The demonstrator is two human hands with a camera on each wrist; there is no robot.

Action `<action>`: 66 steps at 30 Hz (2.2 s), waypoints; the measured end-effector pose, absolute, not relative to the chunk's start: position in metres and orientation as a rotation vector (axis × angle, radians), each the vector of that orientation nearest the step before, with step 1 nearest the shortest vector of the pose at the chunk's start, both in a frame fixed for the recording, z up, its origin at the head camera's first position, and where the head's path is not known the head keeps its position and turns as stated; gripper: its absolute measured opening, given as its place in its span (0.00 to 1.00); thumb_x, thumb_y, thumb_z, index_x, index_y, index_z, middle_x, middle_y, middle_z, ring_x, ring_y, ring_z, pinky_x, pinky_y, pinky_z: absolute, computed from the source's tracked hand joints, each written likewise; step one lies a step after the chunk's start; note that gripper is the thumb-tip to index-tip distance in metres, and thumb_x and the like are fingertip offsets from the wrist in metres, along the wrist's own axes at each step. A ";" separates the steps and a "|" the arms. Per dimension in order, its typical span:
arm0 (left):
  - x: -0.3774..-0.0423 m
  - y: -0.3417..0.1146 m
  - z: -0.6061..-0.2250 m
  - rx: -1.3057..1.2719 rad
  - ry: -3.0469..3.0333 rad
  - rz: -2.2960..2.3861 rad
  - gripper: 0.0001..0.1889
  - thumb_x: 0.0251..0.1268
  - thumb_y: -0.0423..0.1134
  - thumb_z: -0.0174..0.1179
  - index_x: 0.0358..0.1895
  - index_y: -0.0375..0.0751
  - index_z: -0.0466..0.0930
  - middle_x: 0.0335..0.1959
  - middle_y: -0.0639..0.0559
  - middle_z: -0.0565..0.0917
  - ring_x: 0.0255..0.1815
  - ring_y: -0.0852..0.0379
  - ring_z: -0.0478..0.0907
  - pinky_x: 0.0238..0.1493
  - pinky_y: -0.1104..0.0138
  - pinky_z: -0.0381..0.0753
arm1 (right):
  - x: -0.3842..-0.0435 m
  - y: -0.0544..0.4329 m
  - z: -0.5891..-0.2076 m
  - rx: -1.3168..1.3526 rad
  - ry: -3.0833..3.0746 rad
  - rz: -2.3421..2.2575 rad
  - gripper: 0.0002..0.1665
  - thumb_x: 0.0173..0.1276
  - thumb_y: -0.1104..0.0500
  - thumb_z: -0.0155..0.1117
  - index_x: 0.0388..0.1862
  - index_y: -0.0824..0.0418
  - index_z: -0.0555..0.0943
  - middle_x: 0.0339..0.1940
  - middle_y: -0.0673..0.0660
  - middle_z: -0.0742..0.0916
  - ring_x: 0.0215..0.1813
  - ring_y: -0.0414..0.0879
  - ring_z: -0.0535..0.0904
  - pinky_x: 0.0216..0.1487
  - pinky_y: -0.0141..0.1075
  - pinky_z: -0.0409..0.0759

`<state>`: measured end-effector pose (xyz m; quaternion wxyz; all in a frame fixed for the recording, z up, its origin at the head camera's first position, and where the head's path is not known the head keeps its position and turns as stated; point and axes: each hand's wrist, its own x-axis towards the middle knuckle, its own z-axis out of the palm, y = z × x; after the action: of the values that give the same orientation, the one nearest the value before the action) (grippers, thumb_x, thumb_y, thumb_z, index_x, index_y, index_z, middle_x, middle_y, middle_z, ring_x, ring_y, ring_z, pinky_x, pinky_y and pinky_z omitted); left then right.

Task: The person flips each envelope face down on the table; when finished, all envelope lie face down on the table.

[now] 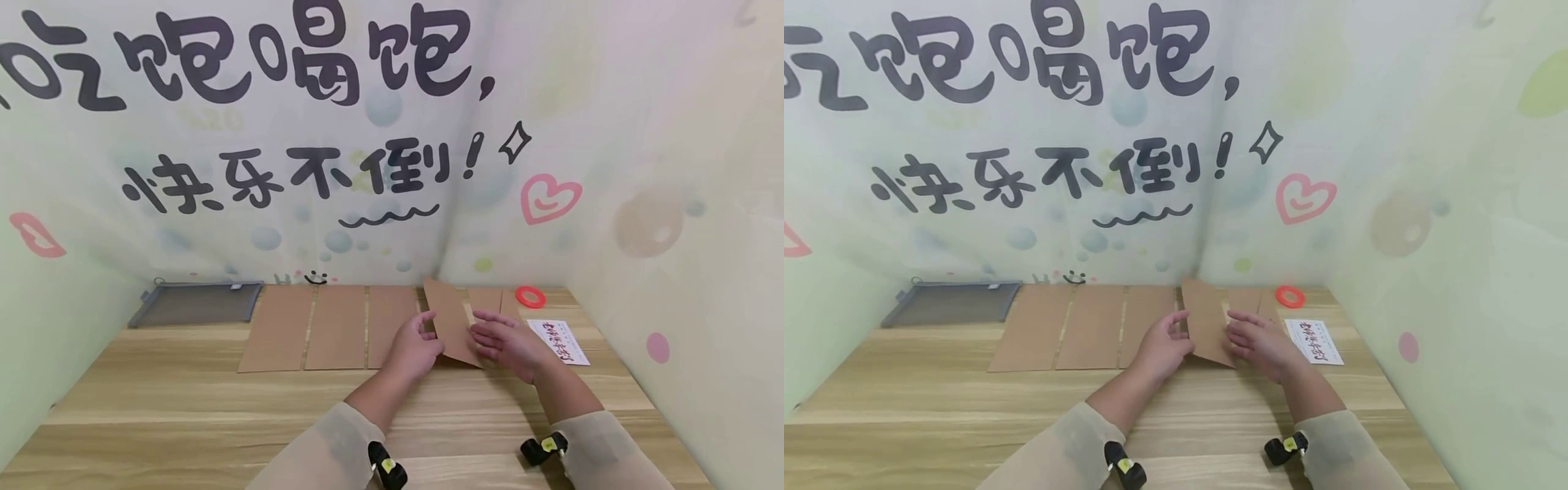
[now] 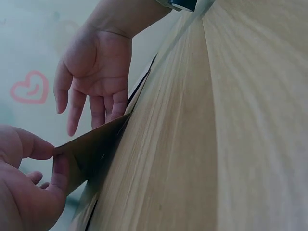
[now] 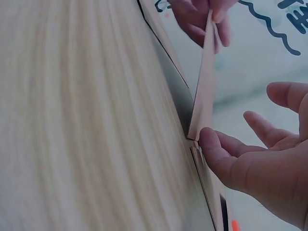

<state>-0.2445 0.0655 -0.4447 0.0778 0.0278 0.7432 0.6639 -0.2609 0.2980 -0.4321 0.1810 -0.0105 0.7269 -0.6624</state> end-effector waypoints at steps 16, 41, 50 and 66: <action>-0.240 0.065 -0.446 0.097 2.349 1.803 0.36 0.63 0.36 0.64 0.78 0.44 0.72 0.78 0.41 0.76 0.76 0.42 0.74 0.73 0.48 0.78 | -0.261 0.304 -0.433 -0.005 2.059 -1.871 0.37 0.88 0.52 0.50 0.87 0.66 0.56 0.85 0.72 0.66 0.87 0.64 0.62 0.83 0.53 0.71; -0.229 0.097 -0.442 0.175 2.125 1.992 0.32 0.68 0.38 0.66 0.76 0.43 0.72 0.79 0.43 0.74 0.79 0.39 0.70 0.78 0.46 0.74 | -0.260 0.363 -0.415 0.011 2.251 -1.864 0.41 0.88 0.48 0.52 0.87 0.67 0.54 0.76 0.62 0.78 0.62 0.34 0.86 0.69 0.35 0.84; -0.219 0.139 -0.443 0.169 1.981 2.089 0.35 0.65 0.33 0.67 0.77 0.42 0.71 0.78 0.43 0.73 0.80 0.39 0.70 0.80 0.47 0.72 | -0.247 0.407 -0.423 0.004 2.295 -1.809 0.43 0.89 0.47 0.50 0.87 0.70 0.50 0.67 0.51 0.84 0.61 0.35 0.86 0.64 0.34 0.86; -0.225 0.170 -0.445 0.111 2.004 2.067 0.34 0.64 0.36 0.69 0.75 0.49 0.74 0.80 0.43 0.72 0.84 0.38 0.65 0.83 0.45 0.67 | -0.256 0.438 -0.435 -0.016 2.173 -1.767 0.45 0.89 0.44 0.49 0.88 0.69 0.49 0.77 0.67 0.79 0.68 0.43 0.86 0.66 0.37 0.87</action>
<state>-0.2252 0.1702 -0.4450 0.1300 0.0381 0.6896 0.7114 -0.2559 0.4381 -0.4350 0.1694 -0.0058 0.7646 -0.6218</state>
